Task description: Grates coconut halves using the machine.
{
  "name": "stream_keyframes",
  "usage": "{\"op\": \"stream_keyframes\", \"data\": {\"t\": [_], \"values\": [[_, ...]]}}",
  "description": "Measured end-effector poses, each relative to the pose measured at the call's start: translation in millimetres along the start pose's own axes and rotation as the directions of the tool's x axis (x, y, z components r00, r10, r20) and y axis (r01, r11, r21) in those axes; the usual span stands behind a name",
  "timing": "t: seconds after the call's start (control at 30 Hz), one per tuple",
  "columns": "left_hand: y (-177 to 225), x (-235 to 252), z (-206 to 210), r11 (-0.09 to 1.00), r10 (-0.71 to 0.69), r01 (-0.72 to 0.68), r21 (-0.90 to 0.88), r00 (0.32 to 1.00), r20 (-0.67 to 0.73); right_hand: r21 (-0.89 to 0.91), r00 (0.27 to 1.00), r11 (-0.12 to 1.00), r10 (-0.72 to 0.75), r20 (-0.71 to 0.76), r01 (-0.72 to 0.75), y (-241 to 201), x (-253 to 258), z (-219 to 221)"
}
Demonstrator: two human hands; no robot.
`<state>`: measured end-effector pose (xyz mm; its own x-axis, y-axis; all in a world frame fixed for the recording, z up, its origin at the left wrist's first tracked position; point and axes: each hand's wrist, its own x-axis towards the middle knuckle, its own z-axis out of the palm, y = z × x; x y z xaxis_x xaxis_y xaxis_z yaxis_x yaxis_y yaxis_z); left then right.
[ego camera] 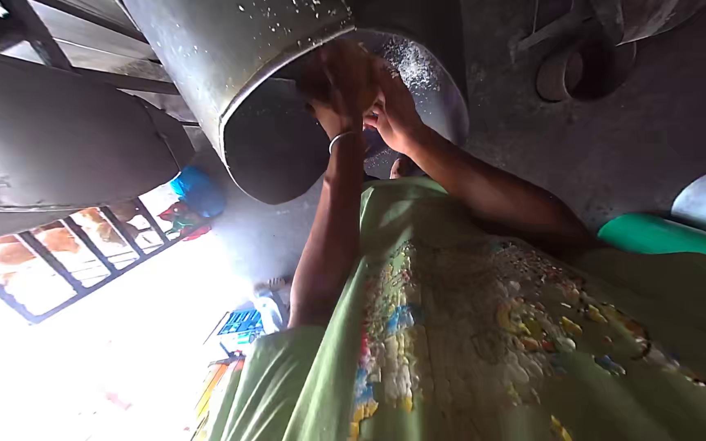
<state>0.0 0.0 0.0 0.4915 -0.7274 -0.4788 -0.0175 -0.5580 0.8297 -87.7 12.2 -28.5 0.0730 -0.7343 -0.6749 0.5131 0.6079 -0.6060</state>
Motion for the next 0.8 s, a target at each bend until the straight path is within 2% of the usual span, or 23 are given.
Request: {"op": "stream_keyframes", "data": {"t": [0.07,0.13,0.2,0.27,0.3,0.37,0.43,0.47,0.53,0.57,0.6,0.63,0.7,0.73,0.8], "values": [[-22,16,-11,0.957,-0.018,0.051,-0.286,0.993,0.119,-0.193,0.987,0.969,-0.141,0.073,0.153,5,4,-8],[-54,24,-34,0.8,-0.117,0.258,-0.541,0.953,0.281,-0.443,0.948,0.838,-0.278,0.155,0.318,31,-10,-24],[-82,33,-48,0.701,-0.102,0.305,-0.644,0.937,0.333,-0.599,0.887,0.655,-0.373,0.273,0.46,54,-18,-38],[-89,36,-54,0.696,-0.052,0.27,-0.665,0.943,0.329,-0.612,0.862,0.609,-0.394,0.319,0.505,56,-25,-37],[-82,36,-55,0.703,-0.042,0.266,-0.66,0.941,0.334,-0.601,0.861,0.62,-0.409,0.302,0.505,51,-26,-31],[-51,28,-52,0.729,-0.088,0.283,-0.624,0.942,0.325,-0.502,0.879,0.724,-0.424,0.219,0.474,38,-27,-17],[-8,15,-29,0.835,-0.19,0.263,-0.484,0.962,0.195,-0.349,0.91,0.842,-0.394,0.127,0.412,16,-17,-2],[1,11,-14,0.898,-0.195,0.218,-0.381,0.976,0.099,-0.282,0.931,0.888,-0.355,0.084,0.364,8,-10,3],[-13,9,7,0.97,-0.111,0.093,-0.224,0.991,-0.073,-0.235,0.957,0.928,-0.284,0.06,0.29,8,3,1],[-27,8,8,0.969,-0.099,0.073,-0.235,0.99,-0.1,-0.271,0.962,0.923,-0.263,0.076,0.273,13,5,-3],[-41,9,4,0.949,-0.118,0.097,-0.3,0.992,-0.053,-0.332,0.962,0.903,-0.255,0.099,0.274,16,2,-7],[-54,10,-4,0.911,-0.128,0.144,-0.387,0.99,0.067,-0.398,0.957,0.871,-0.265,0.117,0.289,17,-2,-9],[-82,0,-34,0.868,-0.113,0.259,-0.423,0.934,0.338,-0.503,0.955,0.812,-0.262,0.14,0.296,27,-21,-17],[-94,-6,-45,0.836,-0.122,0.318,-0.447,0.902,0.414,-0.528,0.96,0.802,-0.243,0.138,0.279,35,-35,-25],[-87,-15,-56,0.738,-0.104,0.412,-0.535,0.852,0.513,-0.543,0.962,0.794,-0.204,0.182,0.271,29,-49,-35]]}}
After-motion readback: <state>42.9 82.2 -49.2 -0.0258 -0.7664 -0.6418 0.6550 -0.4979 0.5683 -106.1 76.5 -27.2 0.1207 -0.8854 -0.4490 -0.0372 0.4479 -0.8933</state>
